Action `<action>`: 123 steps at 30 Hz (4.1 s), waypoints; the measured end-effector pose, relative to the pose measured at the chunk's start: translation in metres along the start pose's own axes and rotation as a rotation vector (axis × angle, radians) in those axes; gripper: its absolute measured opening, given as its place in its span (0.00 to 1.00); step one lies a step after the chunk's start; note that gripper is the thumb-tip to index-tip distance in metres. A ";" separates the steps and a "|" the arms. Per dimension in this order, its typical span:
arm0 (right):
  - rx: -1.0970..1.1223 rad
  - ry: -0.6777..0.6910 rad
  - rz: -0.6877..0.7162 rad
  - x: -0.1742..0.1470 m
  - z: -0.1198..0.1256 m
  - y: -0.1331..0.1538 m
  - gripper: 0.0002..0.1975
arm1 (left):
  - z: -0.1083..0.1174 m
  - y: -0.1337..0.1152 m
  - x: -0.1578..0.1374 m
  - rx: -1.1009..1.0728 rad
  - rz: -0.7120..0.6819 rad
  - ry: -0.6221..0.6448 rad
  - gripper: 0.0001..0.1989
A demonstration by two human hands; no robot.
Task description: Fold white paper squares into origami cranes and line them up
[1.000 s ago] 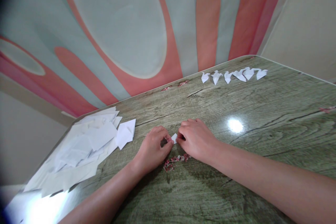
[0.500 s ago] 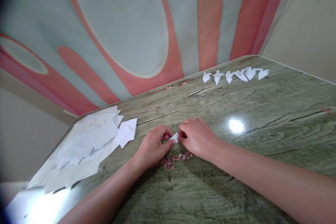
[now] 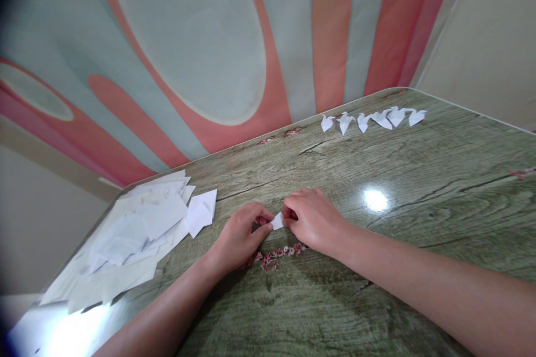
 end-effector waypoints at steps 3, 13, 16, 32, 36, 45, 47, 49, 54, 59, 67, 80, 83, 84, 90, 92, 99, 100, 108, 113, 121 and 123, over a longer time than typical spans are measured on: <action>0.011 -0.020 0.010 -0.001 0.002 0.001 0.04 | 0.003 -0.007 -0.002 -0.005 -0.047 -0.016 0.05; 0.007 -0.029 0.014 -0.003 0.004 0.002 0.05 | 0.002 -0.010 0.000 -0.034 -0.043 -0.015 0.06; -0.004 -0.032 0.013 -0.002 0.004 0.001 0.04 | 0.000 -0.008 0.002 -0.008 -0.007 -0.041 0.05; 0.131 0.007 0.058 0.001 0.006 -0.008 0.07 | -0.001 0.004 0.012 -0.073 0.068 -0.021 0.08; 0.139 0.013 0.121 0.002 0.008 -0.010 0.08 | 0.004 -0.001 0.011 -0.093 -0.001 -0.041 0.08; 0.003 0.043 0.360 -0.004 0.011 0.006 0.13 | -0.008 -0.030 -0.005 0.189 -0.313 0.015 0.12; -0.030 0.057 0.472 -0.008 0.013 0.014 0.14 | -0.010 -0.036 -0.010 0.293 -0.333 0.062 0.11; -0.064 0.068 0.554 -0.012 0.013 0.021 0.15 | -0.008 -0.039 -0.013 0.338 -0.321 0.088 0.12; -0.083 0.065 0.602 -0.017 0.013 0.027 0.18 | 0.000 -0.033 -0.012 0.231 -0.283 0.039 0.13; -0.048 -0.010 0.528 -0.014 0.014 0.027 0.12 | 0.001 -0.023 -0.006 0.124 -0.275 -0.026 0.11; -0.052 -0.045 0.465 -0.008 0.009 0.023 0.07 | 0.002 -0.027 -0.004 0.077 -0.307 -0.041 0.11; 0.034 -0.012 0.399 -0.007 0.014 0.021 0.07 | 0.008 -0.022 0.000 -0.050 -0.287 -0.054 0.10; 0.066 -0.016 0.357 -0.003 0.011 0.013 0.05 | 0.009 -0.019 0.000 -0.077 -0.231 -0.126 0.07; 0.074 -0.018 0.345 -0.002 0.010 0.011 0.04 | 0.008 -0.018 0.000 -0.086 -0.221 -0.138 0.06; 0.065 -0.043 0.285 -0.001 0.010 0.010 0.05 | 0.006 -0.019 -0.003 -0.091 -0.229 -0.144 0.07; 0.064 -0.046 0.263 -0.001 0.010 0.011 0.04 | 0.006 -0.020 -0.003 -0.079 -0.246 -0.134 0.07; 0.072 -0.046 0.193 0.004 0.003 0.003 0.03 | 0.001 -0.018 -0.003 -0.077 -0.205 -0.042 0.07; 0.073 -0.043 0.184 0.005 0.002 0.001 0.02 | 0.000 -0.015 -0.002 -0.082 -0.167 -0.029 0.08; 0.065 -0.054 0.128 0.006 0.002 0.000 0.02 | -0.001 -0.009 -0.001 -0.175 -0.059 0.015 0.12; 0.044 -0.070 0.108 0.006 0.002 0.000 0.02 | 0.001 -0.006 0.001 -0.198 -0.010 -0.052 0.15; 0.020 -0.065 0.099 0.007 0.001 0.001 0.03 | 0.003 -0.002 0.003 -0.254 0.055 -0.120 0.11; 0.013 -0.069 0.098 0.006 0.002 0.001 0.03 | 0.002 -0.001 0.004 -0.254 0.056 -0.118 0.11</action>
Point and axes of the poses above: each hand's wrist, its own x-axis towards the middle knuckle, its own z-axis out of the back of the hand, y = z × x, the point moved 10 cm from there along x, towards the middle knuckle, and after that the axes turned 3 degrees about -y, right-handed, at the moved point
